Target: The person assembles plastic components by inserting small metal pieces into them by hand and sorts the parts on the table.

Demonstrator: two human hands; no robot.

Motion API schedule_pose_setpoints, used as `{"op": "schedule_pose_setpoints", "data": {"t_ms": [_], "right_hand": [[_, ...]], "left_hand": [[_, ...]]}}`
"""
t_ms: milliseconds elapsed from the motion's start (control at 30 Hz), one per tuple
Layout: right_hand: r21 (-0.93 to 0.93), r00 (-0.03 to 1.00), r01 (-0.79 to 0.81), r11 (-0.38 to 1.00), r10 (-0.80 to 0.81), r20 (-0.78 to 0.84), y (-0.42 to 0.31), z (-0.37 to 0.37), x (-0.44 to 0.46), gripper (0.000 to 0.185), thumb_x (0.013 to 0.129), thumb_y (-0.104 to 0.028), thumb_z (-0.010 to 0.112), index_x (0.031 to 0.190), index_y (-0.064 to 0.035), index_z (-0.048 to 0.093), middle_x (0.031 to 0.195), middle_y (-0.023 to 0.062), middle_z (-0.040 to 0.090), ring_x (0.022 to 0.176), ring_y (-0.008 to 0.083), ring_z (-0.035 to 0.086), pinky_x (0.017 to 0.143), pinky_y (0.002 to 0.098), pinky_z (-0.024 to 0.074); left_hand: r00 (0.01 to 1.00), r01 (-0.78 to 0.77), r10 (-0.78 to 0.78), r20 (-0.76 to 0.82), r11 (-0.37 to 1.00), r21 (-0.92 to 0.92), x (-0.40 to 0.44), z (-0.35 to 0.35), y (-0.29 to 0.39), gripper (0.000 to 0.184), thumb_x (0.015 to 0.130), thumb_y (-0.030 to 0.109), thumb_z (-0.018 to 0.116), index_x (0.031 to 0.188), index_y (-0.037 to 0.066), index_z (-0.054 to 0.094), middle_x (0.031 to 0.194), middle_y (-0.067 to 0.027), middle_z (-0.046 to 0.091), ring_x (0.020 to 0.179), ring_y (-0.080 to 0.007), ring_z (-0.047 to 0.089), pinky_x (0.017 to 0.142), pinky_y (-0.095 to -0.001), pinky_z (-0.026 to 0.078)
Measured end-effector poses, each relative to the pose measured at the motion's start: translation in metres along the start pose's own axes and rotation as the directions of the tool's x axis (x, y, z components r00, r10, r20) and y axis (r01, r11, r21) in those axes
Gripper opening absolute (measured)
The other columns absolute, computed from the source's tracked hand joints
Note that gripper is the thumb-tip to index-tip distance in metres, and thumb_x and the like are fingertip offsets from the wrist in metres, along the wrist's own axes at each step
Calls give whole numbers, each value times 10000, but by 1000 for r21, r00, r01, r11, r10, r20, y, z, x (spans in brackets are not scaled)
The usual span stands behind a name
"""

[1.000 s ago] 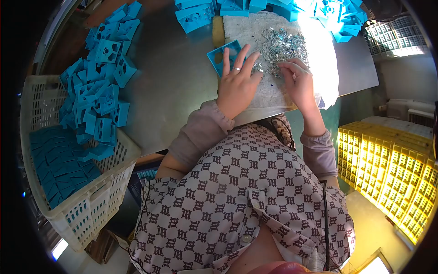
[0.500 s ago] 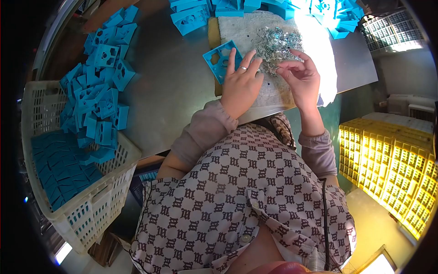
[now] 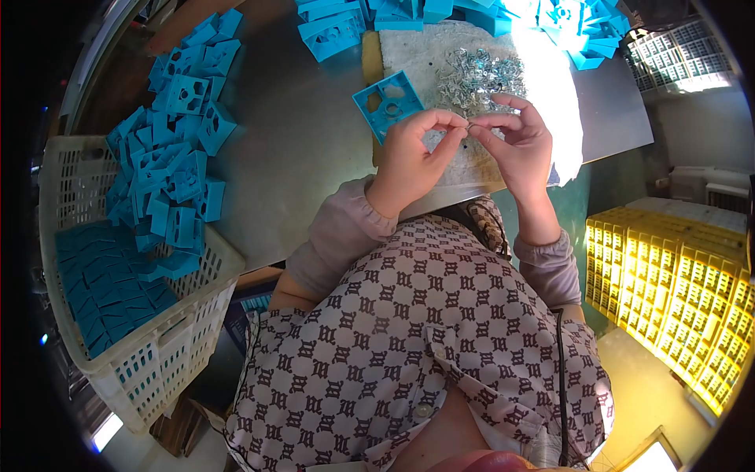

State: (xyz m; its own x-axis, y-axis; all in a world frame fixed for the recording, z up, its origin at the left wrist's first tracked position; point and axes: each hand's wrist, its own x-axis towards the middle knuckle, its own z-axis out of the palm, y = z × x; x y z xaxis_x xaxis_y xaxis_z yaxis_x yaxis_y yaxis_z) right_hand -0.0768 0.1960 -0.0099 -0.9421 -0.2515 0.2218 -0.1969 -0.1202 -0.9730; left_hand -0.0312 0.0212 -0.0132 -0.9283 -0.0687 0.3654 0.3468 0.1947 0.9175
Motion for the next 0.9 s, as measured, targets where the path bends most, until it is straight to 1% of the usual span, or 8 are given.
{"op": "schedule_pose_setpoints", "data": {"t_ms": [233,367,467,500,567,667,833,900], "right_hand": [[133,982,-186,973,188,2,-13,2,-1,488,815,124,772,1253,58,566,962,125,769,929,150,719,906,289,555],[-10,997,37,999,-37,70,-9,2,-5,475,823,118,768,1247,46,567,964,113,771,939,143,716,905,281,547],[-81,992,64,995,-55,111,-9,5,-4,468,825,114,764,1243,40,566,959,103,769,932,130,703,891,277,542],[-66,993,46,997,-38,111,-7,6,-3,465,825,111,765,1239,39,567,955,100,768,926,126,698,886,276,540],[-37,994,12,999,-8,108,-1,8,-1,456,824,104,767,1229,35,568,948,94,765,913,120,689,878,275,538],[-15,995,-20,1000,21,102,12,11,3,439,828,92,766,1214,26,568,940,83,761,895,114,680,867,275,539],[-243,988,3,970,35,153,17,21,9,488,835,101,753,1261,18,530,981,92,759,944,142,699,919,290,525],[-411,974,172,895,-93,205,14,21,11,453,840,69,769,1234,0,556,966,80,772,954,140,713,928,287,530]], "left_hand": [[993,118,-109,51,971,-207,-1,-4,1,161,956,6,703,1111,-36,689,1021,-61,748,959,-116,691,868,-268,545],[988,140,-154,-19,936,-323,-5,-3,-8,193,921,56,743,1103,4,705,912,-99,757,858,-168,738,785,-292,567],[995,89,-90,45,995,42,-7,-19,1,417,831,99,835,1200,11,661,1121,-163,705,1059,-269,699,885,-369,556],[999,-39,48,-24,957,286,-6,-25,0,544,794,113,864,1266,16,613,1224,-178,634,1135,-296,646,927,-385,537],[938,-204,344,-51,664,720,-4,-36,-3,801,719,142,923,1400,26,517,1429,-208,493,1288,-350,540,1011,-419,500],[974,29,137,-180,715,699,-14,-43,-31,1085,609,164,971,1512,71,376,1522,-216,340,1354,-442,428,1059,-452,464],[986,-53,131,-108,842,538,-14,-50,-30,1085,615,105,942,1520,59,344,1471,-211,390,1308,-438,465,1062,-486,446],[978,-136,199,-71,851,507,-10,-49,-14,1057,622,81,928,1513,54,360,1467,-208,411,1311,-430,471,1067,-487,442]]}}
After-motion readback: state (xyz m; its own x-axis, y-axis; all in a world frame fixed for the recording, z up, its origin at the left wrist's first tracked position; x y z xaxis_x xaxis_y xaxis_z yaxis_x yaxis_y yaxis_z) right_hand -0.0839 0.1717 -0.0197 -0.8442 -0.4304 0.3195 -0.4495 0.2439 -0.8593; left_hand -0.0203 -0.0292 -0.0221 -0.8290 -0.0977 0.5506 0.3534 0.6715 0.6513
